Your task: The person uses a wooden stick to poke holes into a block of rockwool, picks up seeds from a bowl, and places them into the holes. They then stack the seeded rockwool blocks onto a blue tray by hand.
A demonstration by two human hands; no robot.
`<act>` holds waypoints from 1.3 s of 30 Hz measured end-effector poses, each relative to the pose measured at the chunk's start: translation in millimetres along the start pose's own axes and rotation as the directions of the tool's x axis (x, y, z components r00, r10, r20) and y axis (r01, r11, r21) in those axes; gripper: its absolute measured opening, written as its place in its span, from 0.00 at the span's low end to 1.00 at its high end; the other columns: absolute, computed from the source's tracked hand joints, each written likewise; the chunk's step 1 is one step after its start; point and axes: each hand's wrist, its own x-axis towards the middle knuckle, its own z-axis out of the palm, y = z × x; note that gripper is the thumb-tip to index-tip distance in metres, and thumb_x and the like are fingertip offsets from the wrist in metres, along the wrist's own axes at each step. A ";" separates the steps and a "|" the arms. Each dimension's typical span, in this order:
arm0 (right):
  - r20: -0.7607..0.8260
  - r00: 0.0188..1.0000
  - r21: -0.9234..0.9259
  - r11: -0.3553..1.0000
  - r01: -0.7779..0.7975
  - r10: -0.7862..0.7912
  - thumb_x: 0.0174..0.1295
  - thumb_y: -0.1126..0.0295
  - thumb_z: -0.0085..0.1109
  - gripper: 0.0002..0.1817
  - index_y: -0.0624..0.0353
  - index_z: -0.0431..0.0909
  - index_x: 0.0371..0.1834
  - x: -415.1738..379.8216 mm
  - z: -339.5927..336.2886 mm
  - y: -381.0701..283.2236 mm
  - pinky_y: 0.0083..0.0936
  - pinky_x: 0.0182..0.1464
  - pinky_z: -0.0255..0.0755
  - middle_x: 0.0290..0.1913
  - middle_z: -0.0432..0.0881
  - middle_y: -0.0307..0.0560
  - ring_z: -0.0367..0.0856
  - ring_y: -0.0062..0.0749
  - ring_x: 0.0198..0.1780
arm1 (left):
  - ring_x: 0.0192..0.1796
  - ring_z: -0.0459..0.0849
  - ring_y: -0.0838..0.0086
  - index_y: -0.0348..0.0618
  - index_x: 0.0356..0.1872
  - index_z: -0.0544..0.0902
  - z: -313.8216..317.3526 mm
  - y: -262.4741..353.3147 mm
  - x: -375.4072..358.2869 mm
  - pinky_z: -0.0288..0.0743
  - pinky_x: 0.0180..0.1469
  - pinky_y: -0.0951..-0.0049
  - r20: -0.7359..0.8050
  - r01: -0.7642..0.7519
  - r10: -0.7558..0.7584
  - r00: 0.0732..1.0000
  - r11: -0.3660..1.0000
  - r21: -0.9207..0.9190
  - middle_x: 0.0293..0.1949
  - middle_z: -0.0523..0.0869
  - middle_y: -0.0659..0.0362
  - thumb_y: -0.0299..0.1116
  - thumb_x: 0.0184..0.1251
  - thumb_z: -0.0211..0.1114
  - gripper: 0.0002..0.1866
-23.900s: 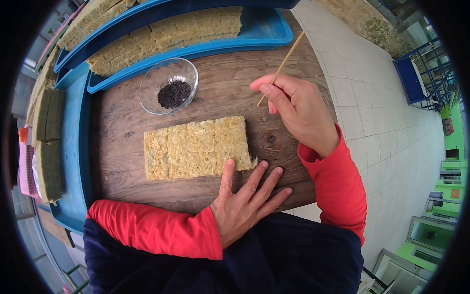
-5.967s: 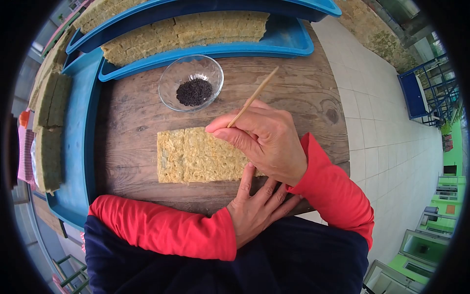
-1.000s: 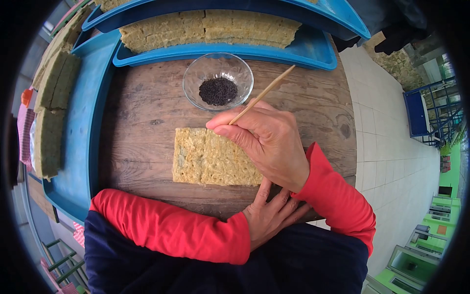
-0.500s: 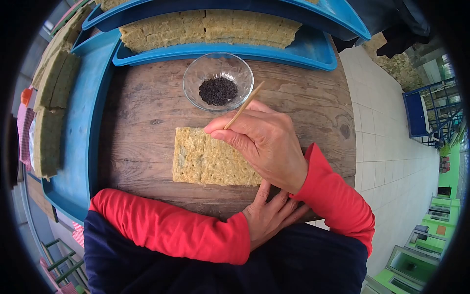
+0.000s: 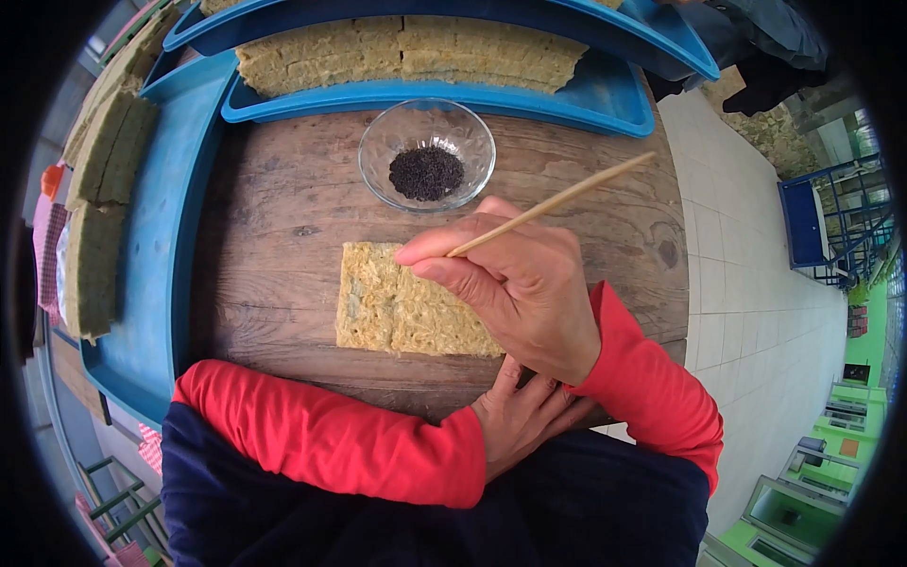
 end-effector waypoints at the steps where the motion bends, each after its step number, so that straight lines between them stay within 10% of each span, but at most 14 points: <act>1: 0.001 1.000 0.003 1.000 -0.001 0.001 0.56 0.69 0.61 0.06 0.59 0.83 0.33 -0.1 0.5 0.6 0.20 0.32 0.67 0.29 0.84 0.41 0.75 0.26 0.25 | 0.67 0.60 0.58 0.55 0.68 0.58 0.6 0.4 -0.7 0.46 0.64 0.34 0.002 -0.008 0.008 1.000 1.000 0.003 0.64 0.64 0.57 0.45 0.59 0.49 0.33; 31: 0.117 0.993 -0.137 0.991 0.010 0.006 0.54 0.69 0.62 0.06 0.59 0.83 0.31 1.7 2.3 0.1 0.24 0.34 0.72 0.31 0.84 0.40 0.76 0.29 0.31 | 0.67 0.59 0.58 0.57 0.68 0.58 5.1 3.3 0.5 0.45 0.64 0.35 -0.020 -0.003 0.003 1.000 1.000 -0.001 0.64 0.64 0.56 0.45 0.59 0.50 0.33; 34: 0.123 0.992 -0.113 0.993 0.021 -0.007 0.56 0.68 0.60 0.07 0.60 0.83 0.33 1.8 -2.9 -1.8 0.20 0.30 0.71 0.32 0.84 0.40 0.76 0.24 0.29 | 0.68 0.58 0.57 0.58 0.68 0.58 2.9 3.0 1.5 0.44 0.64 0.34 0.006 -0.012 0.012 1.000 1.000 0.018 0.65 0.63 0.57 0.46 0.59 0.50 0.32; 36: 0.056 0.944 0.228 0.917 -0.329 0.325 0.59 0.69 0.59 0.08 0.61 0.82 0.36 3.5 -7.2 -12.1 0.14 0.25 0.68 0.33 0.84 0.39 0.75 0.17 0.29 | 0.68 0.58 0.57 0.58 0.68 0.58 -1.0 0.5 3.1 0.44 0.64 0.34 0.017 -0.006 0.006 1.000 1.000 0.002 0.65 0.63 0.57 0.46 0.60 0.50 0.32; 39: -0.013 0.965 0.306 0.920 -0.247 0.263 0.61 0.70 0.57 0.08 0.61 0.81 0.39 11.0 -3.2 -12.9 0.10 0.22 0.66 0.33 0.83 0.38 0.74 0.12 0.27 | 0.68 0.57 0.56 0.58 0.68 0.57 -2.0 -1.1 3.4 0.43 0.65 0.33 0.018 0.007 -0.007 1.000 1.000 -0.002 0.65 0.62 0.57 0.46 0.61 0.49 0.32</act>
